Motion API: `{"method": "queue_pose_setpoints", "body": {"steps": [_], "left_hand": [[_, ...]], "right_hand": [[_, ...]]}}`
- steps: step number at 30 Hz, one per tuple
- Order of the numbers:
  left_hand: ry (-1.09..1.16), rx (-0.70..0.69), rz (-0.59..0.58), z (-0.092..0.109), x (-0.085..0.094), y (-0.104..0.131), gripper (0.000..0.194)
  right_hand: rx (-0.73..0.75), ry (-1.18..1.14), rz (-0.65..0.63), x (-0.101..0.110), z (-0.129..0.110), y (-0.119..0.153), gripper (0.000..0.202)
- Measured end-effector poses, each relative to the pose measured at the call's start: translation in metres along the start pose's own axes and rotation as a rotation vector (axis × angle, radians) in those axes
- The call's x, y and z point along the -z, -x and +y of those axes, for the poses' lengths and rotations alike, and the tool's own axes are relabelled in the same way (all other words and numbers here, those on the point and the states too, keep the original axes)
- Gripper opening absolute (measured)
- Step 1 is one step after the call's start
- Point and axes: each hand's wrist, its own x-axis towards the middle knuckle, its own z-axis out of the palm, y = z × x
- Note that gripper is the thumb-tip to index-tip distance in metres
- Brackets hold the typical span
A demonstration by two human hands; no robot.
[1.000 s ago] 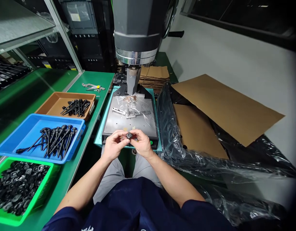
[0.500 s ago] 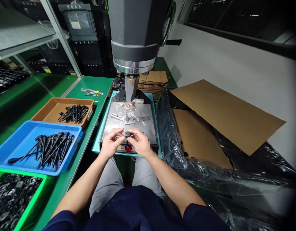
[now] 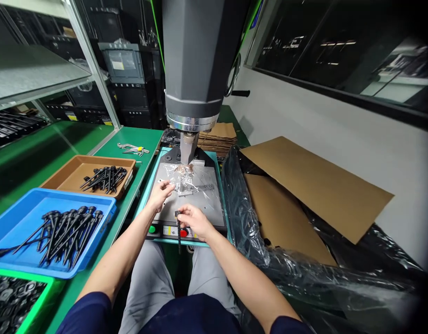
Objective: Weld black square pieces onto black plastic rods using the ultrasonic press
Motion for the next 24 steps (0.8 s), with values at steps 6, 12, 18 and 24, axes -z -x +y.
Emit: {"method": "queue_pose_setpoints", "body": {"steps": [6, 12, 18, 24], "left_hand": [[0.138, -0.041, -0.053, 0.019, -0.018, -0.003, 0.05], [0.315, -0.013, -0.119, 0.048, -0.03, -0.006, 0.045], [0.38, 0.039, -0.145, 0.064, -0.037, -0.019, 0.039], [0.377, 0.046, -0.165, 0.073, -0.036, -0.037, 0.032]], "right_hand": [[-0.029, 0.016, 0.084, 0.002, 0.01, -0.034, 0.039], [0.416, 0.36, 0.342, 0.028, -0.034, -0.076, 0.04], [0.534, 0.603, 0.447, 0.044, -0.062, -0.103, 0.035], [0.463, 0.588, 0.434, 0.046, -0.07, -0.127, 0.028]]}}
